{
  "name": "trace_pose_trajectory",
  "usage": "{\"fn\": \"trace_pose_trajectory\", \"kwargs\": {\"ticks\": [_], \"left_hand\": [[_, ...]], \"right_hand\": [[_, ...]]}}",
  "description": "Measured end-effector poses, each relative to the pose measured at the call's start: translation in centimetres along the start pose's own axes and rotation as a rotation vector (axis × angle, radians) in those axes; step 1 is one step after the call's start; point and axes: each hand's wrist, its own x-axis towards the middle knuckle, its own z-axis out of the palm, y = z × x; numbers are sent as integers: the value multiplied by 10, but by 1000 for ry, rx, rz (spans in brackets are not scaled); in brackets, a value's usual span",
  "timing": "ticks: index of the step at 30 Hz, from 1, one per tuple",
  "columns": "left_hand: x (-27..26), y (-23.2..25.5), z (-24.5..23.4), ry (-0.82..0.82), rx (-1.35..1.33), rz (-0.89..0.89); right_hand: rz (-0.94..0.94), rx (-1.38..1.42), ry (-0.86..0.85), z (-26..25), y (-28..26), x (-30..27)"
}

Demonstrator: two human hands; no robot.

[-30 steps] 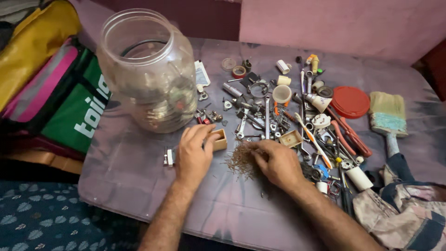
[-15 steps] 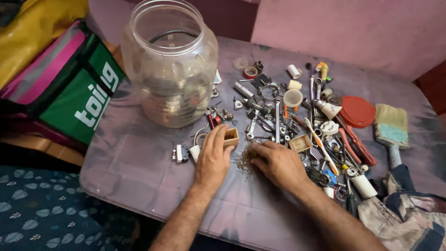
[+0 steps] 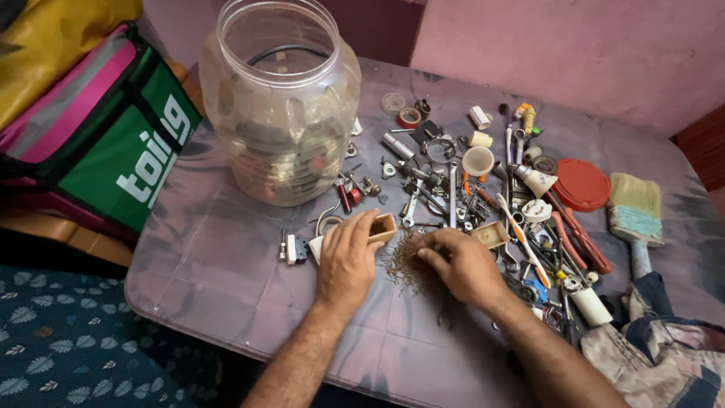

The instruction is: The person sorts various small hardware components from a large pile on a bed, placing them into small wooden boxes and a large plastic jar.

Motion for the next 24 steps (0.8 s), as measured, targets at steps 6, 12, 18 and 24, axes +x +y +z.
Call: {"fn": "trace_pose_trajectory", "kwargs": {"ticks": [6, 12, 18, 24], "left_hand": [[-1, 0, 1, -15, -11, 62], [-1, 0, 0, -12, -58, 84], [-4, -3, 3, 4, -55, 114], [-4, -5, 1, 15, -64, 129]], "right_hand": [[302, 584, -141, -12, 5, 11], [263, 656, -112, -17, -16, 24], [85, 329, 9, -4, -42, 37], [-72, 137, 49, -4, -55, 42]]}}
